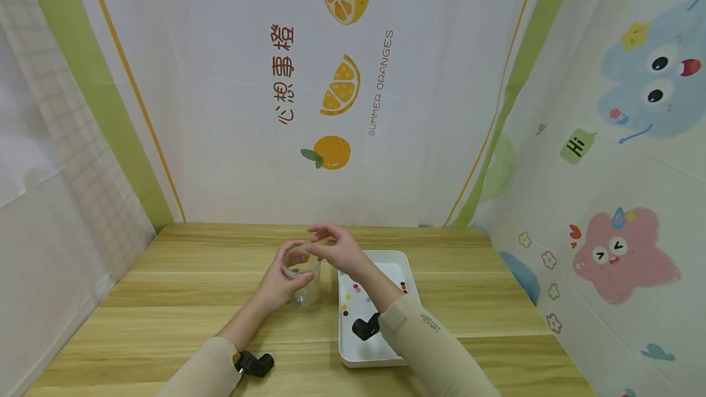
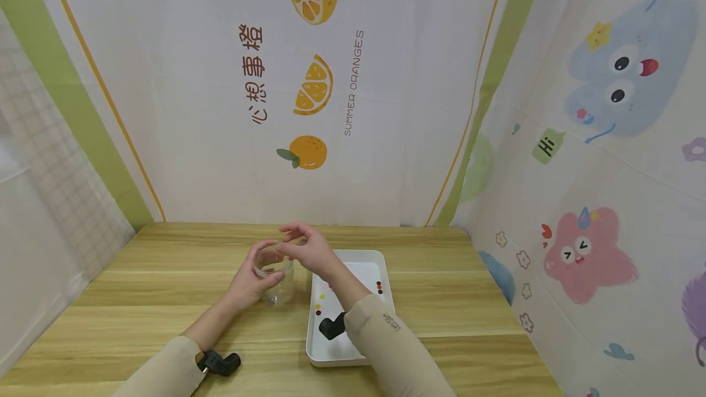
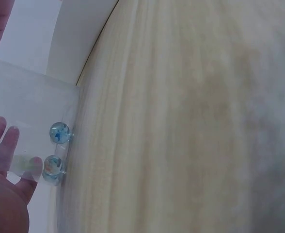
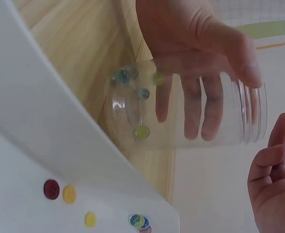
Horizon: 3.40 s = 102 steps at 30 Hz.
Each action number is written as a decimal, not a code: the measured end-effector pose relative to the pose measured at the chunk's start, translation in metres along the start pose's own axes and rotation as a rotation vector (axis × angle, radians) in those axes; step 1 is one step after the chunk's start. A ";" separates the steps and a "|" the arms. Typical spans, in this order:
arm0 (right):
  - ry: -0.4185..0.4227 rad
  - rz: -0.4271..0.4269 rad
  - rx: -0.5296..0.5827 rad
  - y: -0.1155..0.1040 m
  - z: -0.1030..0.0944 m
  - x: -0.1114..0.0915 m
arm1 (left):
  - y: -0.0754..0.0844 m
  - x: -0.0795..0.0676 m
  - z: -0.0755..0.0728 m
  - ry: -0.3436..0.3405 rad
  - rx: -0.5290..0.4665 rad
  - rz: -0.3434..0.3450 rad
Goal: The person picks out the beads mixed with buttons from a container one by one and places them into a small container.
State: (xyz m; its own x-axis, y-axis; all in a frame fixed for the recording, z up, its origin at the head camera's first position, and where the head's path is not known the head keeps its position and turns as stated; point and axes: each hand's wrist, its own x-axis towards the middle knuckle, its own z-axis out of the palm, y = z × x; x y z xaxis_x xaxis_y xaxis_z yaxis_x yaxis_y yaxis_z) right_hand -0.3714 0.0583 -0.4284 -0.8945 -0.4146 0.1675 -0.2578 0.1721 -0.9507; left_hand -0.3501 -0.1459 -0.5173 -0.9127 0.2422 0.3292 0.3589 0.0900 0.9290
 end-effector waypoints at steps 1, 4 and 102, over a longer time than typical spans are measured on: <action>-0.004 0.004 0.007 0.002 -0.001 0.000 | 0.000 0.000 0.000 0.001 -0.005 0.002; -0.017 0.015 0.016 0.004 -0.006 -0.003 | -0.001 0.000 0.001 0.006 -0.011 0.007; -0.054 0.197 -0.225 0.086 -0.074 -0.026 | 0.001 0.001 0.003 0.043 0.008 -0.006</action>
State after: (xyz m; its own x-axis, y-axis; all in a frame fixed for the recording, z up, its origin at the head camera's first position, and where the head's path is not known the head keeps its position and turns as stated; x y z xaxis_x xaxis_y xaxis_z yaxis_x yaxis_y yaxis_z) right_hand -0.3972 0.1506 -0.4950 -0.9162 -0.3994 -0.0336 -0.1616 0.4448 -0.8809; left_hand -0.3502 -0.1426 -0.5160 -0.9221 0.2001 0.3311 0.3553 0.0995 0.9294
